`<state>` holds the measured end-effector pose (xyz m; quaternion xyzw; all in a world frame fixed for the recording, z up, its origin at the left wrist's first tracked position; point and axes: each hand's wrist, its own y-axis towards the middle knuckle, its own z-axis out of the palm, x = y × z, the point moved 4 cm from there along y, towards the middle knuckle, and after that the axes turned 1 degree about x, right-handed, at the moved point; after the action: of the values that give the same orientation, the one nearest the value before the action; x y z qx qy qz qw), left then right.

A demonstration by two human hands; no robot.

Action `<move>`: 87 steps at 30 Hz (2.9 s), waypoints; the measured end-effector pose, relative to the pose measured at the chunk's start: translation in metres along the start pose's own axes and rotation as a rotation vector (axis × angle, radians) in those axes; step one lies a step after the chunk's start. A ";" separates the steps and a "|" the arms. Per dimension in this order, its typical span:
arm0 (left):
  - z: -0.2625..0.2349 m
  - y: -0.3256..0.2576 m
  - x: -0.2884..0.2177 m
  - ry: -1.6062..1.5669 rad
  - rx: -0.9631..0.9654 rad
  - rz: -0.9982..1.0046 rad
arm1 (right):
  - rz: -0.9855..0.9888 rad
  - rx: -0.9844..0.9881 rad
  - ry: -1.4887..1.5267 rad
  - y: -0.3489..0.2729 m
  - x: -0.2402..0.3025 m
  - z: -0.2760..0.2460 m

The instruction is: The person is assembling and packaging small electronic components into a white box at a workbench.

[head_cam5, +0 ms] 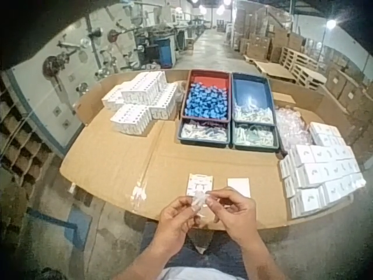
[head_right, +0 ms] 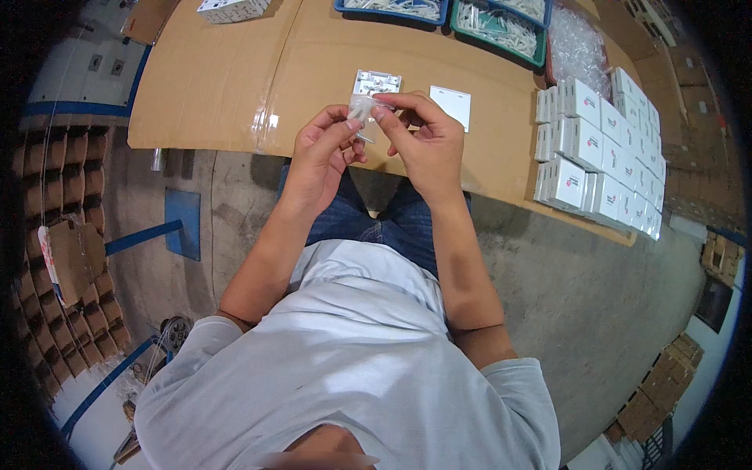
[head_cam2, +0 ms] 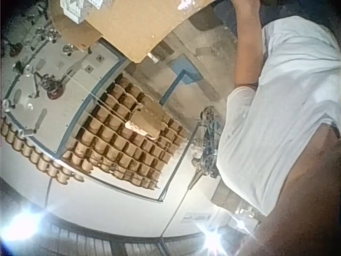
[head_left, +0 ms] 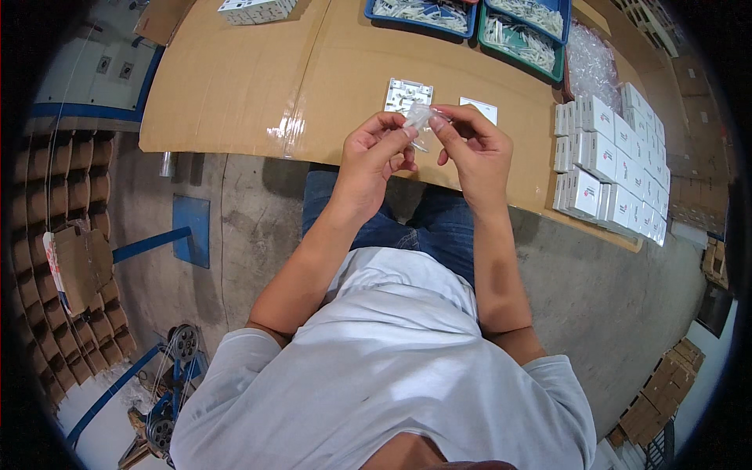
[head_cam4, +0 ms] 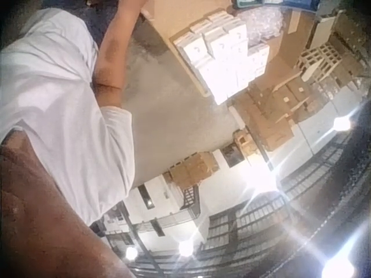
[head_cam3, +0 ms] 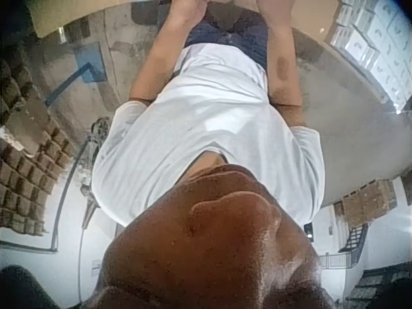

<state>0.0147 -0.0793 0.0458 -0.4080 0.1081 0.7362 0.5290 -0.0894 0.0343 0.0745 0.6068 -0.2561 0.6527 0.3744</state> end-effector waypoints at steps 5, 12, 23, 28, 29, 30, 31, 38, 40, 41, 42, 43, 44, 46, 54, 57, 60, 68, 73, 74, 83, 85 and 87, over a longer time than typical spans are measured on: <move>-0.002 0.000 0.003 0.011 0.025 -0.016 | -0.003 -0.001 -0.014 -0.001 0.001 0.001; -0.001 -0.001 -0.001 0.073 0.051 0.021 | -0.014 -0.021 0.007 0.000 0.005 -0.001; 0.011 -0.005 -0.005 0.390 0.182 0.156 | 0.004 -0.091 0.086 -0.001 0.006 -0.008; 0.006 -0.002 -0.002 0.453 0.089 0.253 | 0.008 -0.056 0.046 0.000 0.008 -0.011; 0.006 -0.001 -0.002 0.454 0.089 0.253 | 0.008 -0.056 0.046 0.001 0.009 -0.012; 0.004 0.000 -0.002 0.447 0.062 0.262 | 0.015 -0.043 0.039 0.001 0.009 -0.013; 0.003 0.000 -0.003 0.440 0.034 0.271 | 0.021 -0.030 0.032 0.002 0.009 -0.014; -0.002 0.003 -0.001 0.439 0.006 0.263 | 0.044 -0.031 -0.006 0.002 0.007 -0.015; 0.003 0.001 -0.002 0.371 0.013 0.258 | 0.046 -0.008 0.018 0.002 0.004 -0.016; 0.004 0.001 -0.002 0.372 0.012 0.258 | 0.046 -0.007 0.019 0.002 0.005 -0.016; 0.004 0.002 -0.001 0.331 -0.004 0.233 | 0.060 -0.003 0.031 0.002 0.004 -0.015; 0.003 0.002 0.000 0.290 -0.019 0.208 | 0.074 0.002 0.044 0.002 0.004 -0.015; 0.003 0.003 0.001 0.290 -0.019 0.207 | 0.074 0.002 0.043 0.002 0.004 -0.015; 0.002 0.005 0.004 0.219 0.001 0.196 | 0.098 0.022 0.017 0.003 0.003 -0.014; 0.000 0.006 0.011 0.150 0.027 0.132 | 0.024 0.000 -0.054 0.003 0.002 -0.015; 0.000 0.007 0.013 0.159 0.025 0.120 | 0.003 -0.016 -0.066 0.002 0.001 -0.015; 0.006 0.004 0.006 0.139 0.027 0.093 | -0.067 -0.024 -0.165 0.004 0.002 -0.017; 0.006 0.006 0.013 0.269 0.046 0.239 | -0.098 0.000 -0.257 0.003 0.005 -0.013; 0.004 0.005 0.011 0.280 0.013 0.187 | -0.126 0.007 -0.237 0.003 0.004 -0.013; 0.004 0.005 0.011 0.280 0.014 0.187 | -0.126 0.006 -0.238 0.003 0.003 -0.013; 0.005 0.003 0.008 0.236 0.011 0.173 | -0.083 -0.014 -0.070 0.004 0.001 -0.016; 0.004 0.003 0.007 0.220 0.014 0.155 | -0.084 -0.006 -0.091 0.004 0.002 -0.017; 0.001 0.003 0.009 0.237 0.008 0.154 | -0.078 -0.009 -0.080 0.003 0.002 -0.017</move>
<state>0.0103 -0.0738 0.0389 -0.4806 0.2035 0.7208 0.4562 -0.1022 0.0460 0.0744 0.6404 -0.2500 0.6115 0.3918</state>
